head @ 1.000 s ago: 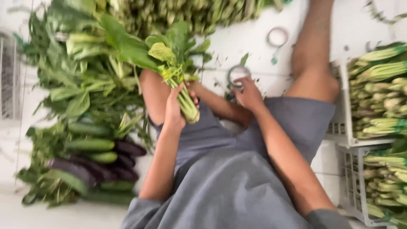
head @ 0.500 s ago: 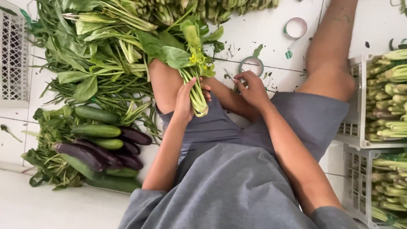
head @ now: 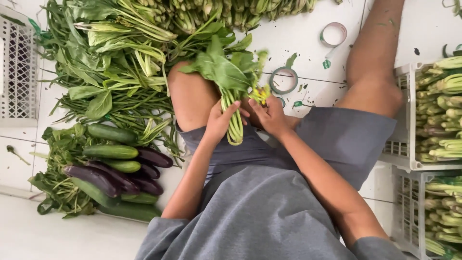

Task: Bundling bunches of mustard greens using green adhesive tape and scissors.

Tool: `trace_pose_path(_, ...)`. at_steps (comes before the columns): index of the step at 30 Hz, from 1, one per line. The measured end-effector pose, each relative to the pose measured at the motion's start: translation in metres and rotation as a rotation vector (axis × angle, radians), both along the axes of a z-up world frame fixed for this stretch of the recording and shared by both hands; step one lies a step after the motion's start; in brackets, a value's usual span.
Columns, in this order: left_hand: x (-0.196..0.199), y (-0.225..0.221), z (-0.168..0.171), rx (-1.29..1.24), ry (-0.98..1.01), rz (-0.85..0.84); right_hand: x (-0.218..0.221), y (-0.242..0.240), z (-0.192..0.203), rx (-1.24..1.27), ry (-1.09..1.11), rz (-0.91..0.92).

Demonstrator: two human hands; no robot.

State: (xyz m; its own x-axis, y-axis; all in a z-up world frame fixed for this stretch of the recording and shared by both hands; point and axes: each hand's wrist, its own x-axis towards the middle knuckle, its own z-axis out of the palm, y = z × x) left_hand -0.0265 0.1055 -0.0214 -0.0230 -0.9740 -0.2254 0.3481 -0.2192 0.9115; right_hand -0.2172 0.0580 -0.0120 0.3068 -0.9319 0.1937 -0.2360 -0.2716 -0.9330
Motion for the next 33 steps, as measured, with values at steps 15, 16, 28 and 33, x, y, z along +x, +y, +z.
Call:
trace_pose_path(15, -0.013, 0.011, 0.012, -0.145, -0.229, -0.056, -0.005, -0.014, -0.021, 0.362, -0.328, -0.122)
trace_pose_path(16, -0.011, 0.01, 0.004, -0.146, -0.229, -0.056, -0.006, -0.016, -0.025, 0.36, -0.329, -0.122)
trace_pose_path(28, 0.0, 0.01, 0.076, -0.374, -0.861, 0.571, -0.009, -0.007, 0.018, 0.568, -0.566, 0.123)
trace_pose_path(33, 0.015, 0.017, 0.109, -0.198, -1.089, 0.371, -0.013, -0.012, -0.013, 0.589, -0.417, 0.138)
